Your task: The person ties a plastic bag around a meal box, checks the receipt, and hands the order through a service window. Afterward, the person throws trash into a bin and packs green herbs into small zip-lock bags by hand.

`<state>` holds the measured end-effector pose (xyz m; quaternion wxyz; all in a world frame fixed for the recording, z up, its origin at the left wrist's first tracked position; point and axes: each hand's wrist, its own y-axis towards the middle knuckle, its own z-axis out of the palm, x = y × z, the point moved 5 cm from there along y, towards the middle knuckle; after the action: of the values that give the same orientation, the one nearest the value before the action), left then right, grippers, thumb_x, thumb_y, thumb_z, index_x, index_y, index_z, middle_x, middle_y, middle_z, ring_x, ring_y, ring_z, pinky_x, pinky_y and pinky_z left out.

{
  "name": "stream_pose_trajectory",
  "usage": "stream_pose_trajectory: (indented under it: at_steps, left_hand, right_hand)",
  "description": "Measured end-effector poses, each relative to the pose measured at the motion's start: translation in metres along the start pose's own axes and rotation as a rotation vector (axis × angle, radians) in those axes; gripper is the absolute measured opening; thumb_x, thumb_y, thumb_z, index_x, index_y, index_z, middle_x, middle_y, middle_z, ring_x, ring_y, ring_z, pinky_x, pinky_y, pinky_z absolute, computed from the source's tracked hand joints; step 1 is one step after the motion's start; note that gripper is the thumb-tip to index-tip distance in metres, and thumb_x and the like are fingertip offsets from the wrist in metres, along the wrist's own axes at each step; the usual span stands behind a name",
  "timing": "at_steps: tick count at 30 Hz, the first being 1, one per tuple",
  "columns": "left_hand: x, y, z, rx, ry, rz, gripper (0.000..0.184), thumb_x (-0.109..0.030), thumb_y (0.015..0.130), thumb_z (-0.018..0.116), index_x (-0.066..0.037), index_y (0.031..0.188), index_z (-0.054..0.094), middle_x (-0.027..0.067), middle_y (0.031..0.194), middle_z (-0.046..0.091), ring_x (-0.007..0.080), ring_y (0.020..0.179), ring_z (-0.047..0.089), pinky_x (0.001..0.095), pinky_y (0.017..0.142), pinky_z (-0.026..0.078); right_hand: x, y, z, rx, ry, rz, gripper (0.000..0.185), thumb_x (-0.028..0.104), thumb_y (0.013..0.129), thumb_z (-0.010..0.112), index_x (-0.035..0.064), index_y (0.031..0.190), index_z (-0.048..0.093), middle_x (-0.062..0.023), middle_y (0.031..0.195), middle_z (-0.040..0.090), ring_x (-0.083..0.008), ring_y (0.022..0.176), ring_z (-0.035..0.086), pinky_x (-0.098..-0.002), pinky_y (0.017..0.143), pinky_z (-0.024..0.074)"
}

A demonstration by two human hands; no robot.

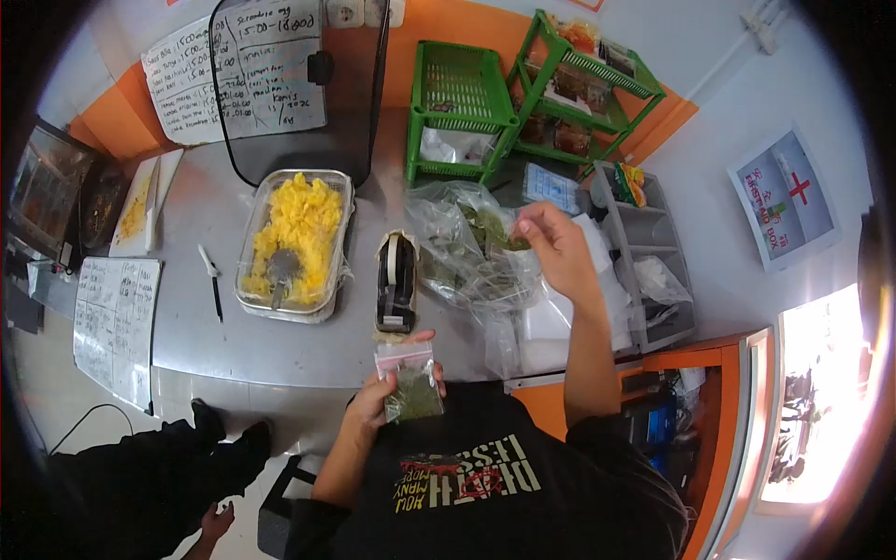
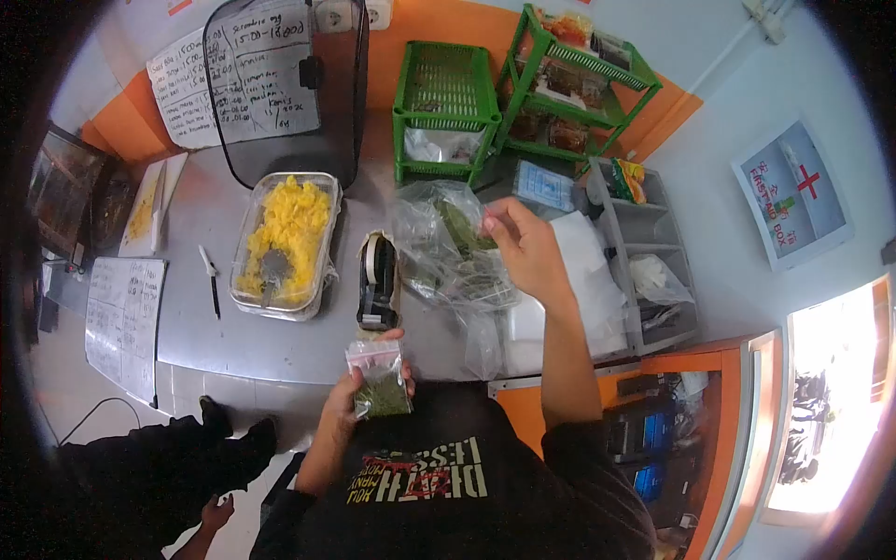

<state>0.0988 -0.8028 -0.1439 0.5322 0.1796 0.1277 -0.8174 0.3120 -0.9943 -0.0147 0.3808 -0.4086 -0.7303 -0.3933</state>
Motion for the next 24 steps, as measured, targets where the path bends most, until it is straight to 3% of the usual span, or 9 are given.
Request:
stream_pose_trajectory:
  at_steps: [3, 7, 8, 13, 15, 17, 19, 22, 24]
  left_hand:
    - [-0.009, 0.009, -0.001, 0.029, 0.025, 0.006, 0.111, -0.056, 0.076, 0.08, -0.003, 0.153, 0.021, 0.0161, 0.111, 0.062, 0.0313, 0.101, 0.064, 0.0425, 0.089, 0.053]
    - [-0.015, 0.009, -0.005, -0.011, 0.093, -0.05, 0.113, -0.061, 0.074, 0.078, -0.001, 0.152, 0.024, 0.0162, 0.123, 0.06, 0.027, 0.112, 0.063, 0.0414, 0.098, 0.051]
    - [-0.019, 0.007, -0.002, -0.117, 0.285, -0.023, 0.116, -0.076, 0.073, 0.066, -0.001, 0.152, 0.025, 0.0161, 0.134, 0.055, 0.0248, 0.123, 0.057, 0.0393, 0.103, 0.049]
    - [0.004, -0.006, -0.024, -0.247, 0.338, -0.115, 0.135, -0.096, 0.053, 0.038, 0.0, 0.147, 0.033, 0.0138, 0.138, 0.052, 0.023, 0.127, 0.053, 0.0381, 0.106, 0.047]
    - [0.009, -0.011, -0.026, -0.351, 0.257, -0.054, 0.136, -0.096, 0.051, 0.037, 0.001, 0.146, 0.036, 0.0131, 0.138, 0.052, 0.0223, 0.127, 0.054, 0.0375, 0.106, 0.047]
    - [0.008, -0.018, -0.026, -0.238, 0.262, -0.028, 0.11, -0.077, 0.069, 0.053, 0.0, 0.146, 0.036, 0.0121, 0.137, 0.052, 0.0219, 0.126, 0.054, 0.0376, 0.106, 0.045]
    - [0.005, -0.022, -0.024, -0.116, 0.265, -0.006, 0.087, -0.057, 0.087, 0.069, -0.002, 0.146, 0.037, 0.011, 0.137, 0.053, 0.0215, 0.125, 0.054, 0.0376, 0.107, 0.044]
    - [0.01, -0.019, -0.029, -0.16, 0.288, -0.254, 0.081, -0.012, 0.085, 0.074, -0.004, 0.152, 0.03, 0.0107, 0.138, 0.052, 0.0212, 0.126, 0.052, 0.0374, 0.106, 0.042]
    - [0.005, -0.009, -0.018, -0.068, 0.413, -0.111, 0.089, -0.003, 0.083, 0.073, -0.006, 0.156, 0.023, 0.0108, 0.143, 0.047, 0.0205, 0.129, 0.049, 0.0369, 0.107, 0.041]
  right_hand:
    - [0.07, -0.013, 0.009, 0.221, -0.086, -0.112, 0.012, 0.007, 0.096, 0.058, 0.0011, 0.106, 0.061, -0.0093, 0.083, 0.071, -0.0197, 0.076, 0.069, -0.0292, 0.072, 0.0523]
    - [0.108, -0.037, 0.053, 0.804, -0.013, -0.187, 0.012, 0.007, 0.092, 0.062, 0.001, 0.102, 0.063, -0.0119, 0.085, 0.071, -0.0252, 0.078, 0.071, -0.033, 0.07, 0.0543]
    - [0.111, -0.045, 0.069, 0.941, 0.019, -0.198, 0.012, 0.007, 0.091, 0.063, 0.0008, 0.101, 0.064, -0.012, 0.086, 0.071, -0.0261, 0.079, 0.071, -0.0338, 0.07, 0.0551]
    - [0.069, -0.08, 0.142, 0.75, -0.145, -0.37, 0.017, 0.011, 0.087, 0.067, 0.0024, 0.102, 0.066, -0.0115, 0.09, 0.068, -0.0318, 0.087, 0.065, -0.0412, 0.08, 0.0512]
    - [0.064, -0.083, 0.146, 0.694, -0.156, -0.364, 0.018, 0.011, 0.087, 0.067, 0.0024, 0.103, 0.065, -0.0124, 0.096, 0.066, -0.033, 0.093, 0.062, -0.0423, 0.085, 0.0492]
    - [0.063, -0.084, 0.141, 0.631, -0.169, -0.334, 0.02, 0.01, 0.086, 0.068, 0.002, 0.104, 0.064, -0.0136, 0.103, 0.063, -0.0334, 0.099, 0.06, -0.0423, 0.089, 0.0475]
    - [0.053, -0.087, 0.139, 0.714, -0.135, -0.253, 0.034, 0.015, 0.087, 0.066, -0.0007, 0.117, 0.058, -0.0181, 0.113, 0.057, -0.0376, 0.103, 0.058, -0.0453, 0.087, 0.0471]
    - [0.049, -0.091, 0.136, 0.765, -0.093, -0.122, 0.039, 0.016, 0.087, 0.067, -0.0004, 0.12, 0.055, -0.02, 0.114, 0.057, -0.0403, 0.107, 0.058, -0.047, 0.086, 0.0474]
    - [0.046, -0.099, 0.135, 0.807, -0.105, -0.124, 0.039, 0.015, 0.088, 0.066, 0.0002, 0.122, 0.053, -0.0215, 0.111, 0.059, -0.0424, 0.107, 0.059, -0.0479, 0.086, 0.0476]
